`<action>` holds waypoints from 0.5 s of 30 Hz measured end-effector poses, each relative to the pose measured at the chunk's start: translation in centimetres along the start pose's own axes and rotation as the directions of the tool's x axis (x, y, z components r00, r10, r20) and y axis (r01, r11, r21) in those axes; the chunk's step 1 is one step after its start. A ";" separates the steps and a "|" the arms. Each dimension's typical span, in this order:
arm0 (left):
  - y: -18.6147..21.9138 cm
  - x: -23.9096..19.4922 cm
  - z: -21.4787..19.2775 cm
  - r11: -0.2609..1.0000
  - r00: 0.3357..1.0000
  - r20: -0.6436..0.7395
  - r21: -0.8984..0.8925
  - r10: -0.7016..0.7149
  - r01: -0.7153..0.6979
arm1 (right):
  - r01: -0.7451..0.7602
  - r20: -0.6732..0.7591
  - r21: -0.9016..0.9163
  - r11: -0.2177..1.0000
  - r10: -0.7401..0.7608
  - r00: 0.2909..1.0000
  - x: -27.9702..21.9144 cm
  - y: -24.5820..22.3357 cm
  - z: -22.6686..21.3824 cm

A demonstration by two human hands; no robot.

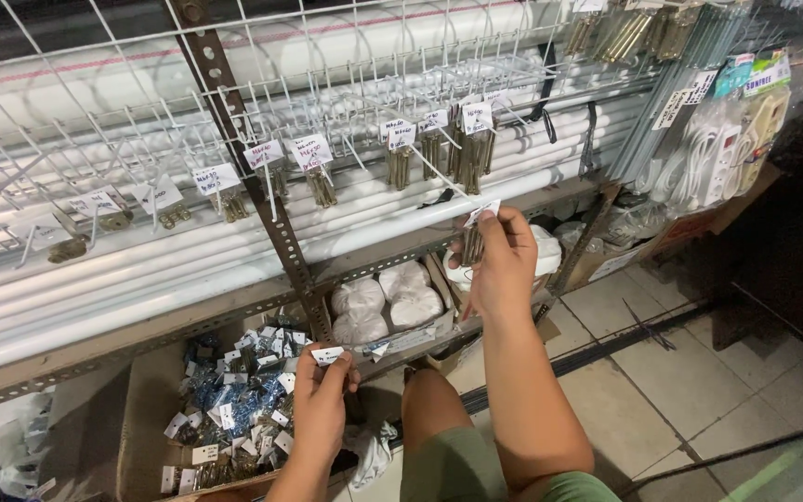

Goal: The person sits on a low stool and organizes small hardware items, such as screws and bolts, from a cardboard box. They pick up the items, which are packaged in small plastic bags with labels, and hang them on a wire display rack using white plastic ties.

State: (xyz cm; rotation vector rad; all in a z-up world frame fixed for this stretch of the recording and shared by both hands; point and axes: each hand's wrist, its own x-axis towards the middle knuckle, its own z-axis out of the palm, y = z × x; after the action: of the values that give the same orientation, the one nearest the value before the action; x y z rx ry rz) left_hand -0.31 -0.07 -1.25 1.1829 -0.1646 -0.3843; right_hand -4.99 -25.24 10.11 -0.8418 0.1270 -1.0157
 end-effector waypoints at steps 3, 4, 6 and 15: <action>-0.6 0.3 -0.3 0.997 1.000 -0.004 -0.074 -0.026 0.026 | 0.018 0.006 0.017 1.000 -0.018 1.000 0.0 -0.4 0.1; -0.6 0.3 -0.2 0.998 1.000 0.000 -0.065 -0.017 0.017 | 0.021 0.011 0.020 1.000 -0.021 1.000 0.0 -0.5 0.2; -0.5 0.2 -0.2 0.998 1.000 0.004 -0.056 -0.010 0.011 | 0.023 0.014 0.023 0.999 -0.023 1.000 0.1 -0.5 0.1; 0.4 0.0 0.2 0.995 0.999 -0.030 0.091 -0.032 0.034 | 0.024 -0.006 -0.066 0.998 -0.024 1.000 0.2 -0.3 0.5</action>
State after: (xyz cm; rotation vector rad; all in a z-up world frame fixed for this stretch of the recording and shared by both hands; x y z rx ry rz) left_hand -0.30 -0.15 -0.78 1.2823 -0.1397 -0.3922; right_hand -4.91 -25.22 10.70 -0.9020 0.1573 -1.0418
